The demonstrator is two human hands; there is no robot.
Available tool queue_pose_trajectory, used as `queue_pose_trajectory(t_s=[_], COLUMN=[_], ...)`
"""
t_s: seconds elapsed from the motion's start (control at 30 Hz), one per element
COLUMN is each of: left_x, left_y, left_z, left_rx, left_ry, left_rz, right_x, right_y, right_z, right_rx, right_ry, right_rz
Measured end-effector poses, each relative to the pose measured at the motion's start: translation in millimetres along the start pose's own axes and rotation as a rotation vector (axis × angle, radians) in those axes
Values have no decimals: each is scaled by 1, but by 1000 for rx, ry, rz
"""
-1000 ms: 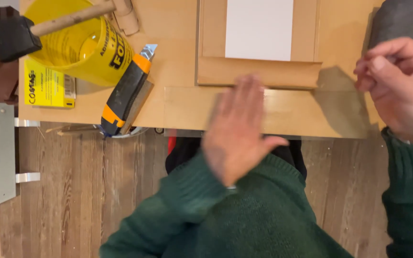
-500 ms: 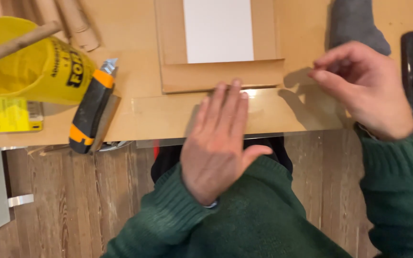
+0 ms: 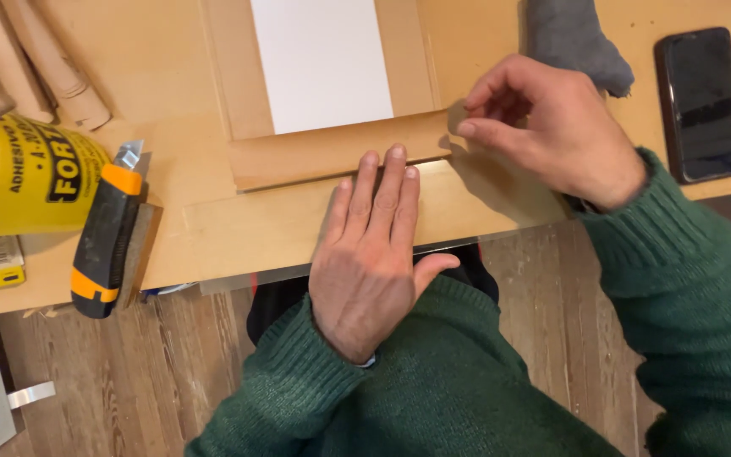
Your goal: The recorder applies adhesive to a wooden frame component, wraps it in brown paper, and then inspects completed art frames in a workshop.
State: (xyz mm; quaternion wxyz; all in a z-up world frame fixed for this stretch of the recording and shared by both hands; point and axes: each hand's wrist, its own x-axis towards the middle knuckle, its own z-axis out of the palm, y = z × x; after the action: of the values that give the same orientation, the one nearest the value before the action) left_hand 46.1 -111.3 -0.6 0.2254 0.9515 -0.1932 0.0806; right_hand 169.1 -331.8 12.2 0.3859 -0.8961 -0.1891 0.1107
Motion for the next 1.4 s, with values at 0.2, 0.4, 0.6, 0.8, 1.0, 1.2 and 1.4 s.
queue_pose_trajectory(t_s=[0.2, 0.4, 0.6, 0.8, 1.0, 1.2, 1.4], left_x=[3, 4, 5, 4, 5, 6, 13], left_y=[1, 3, 3, 4, 6, 7, 18], left_z=[4, 7, 7, 7, 5, 5, 13], left_rx=[-5, 5, 15, 18, 12, 37, -5], left_ry=[-28, -41, -39, -22, -15, -12, 17], left_rz=[25, 9, 5, 8, 8, 16, 49], right_x=[17, 21, 21, 21, 21, 21, 21], right_y=[4, 9, 11, 11, 11, 14, 21], right_z=[8, 11, 12, 13, 11, 11, 10], right_rx=[58, 79, 55, 14, 22, 5, 24], right_ry=[-31, -60, -63, -60, -58, -60, -63], right_rz=[-28, -35, -16, -14, -27, -41, -41])
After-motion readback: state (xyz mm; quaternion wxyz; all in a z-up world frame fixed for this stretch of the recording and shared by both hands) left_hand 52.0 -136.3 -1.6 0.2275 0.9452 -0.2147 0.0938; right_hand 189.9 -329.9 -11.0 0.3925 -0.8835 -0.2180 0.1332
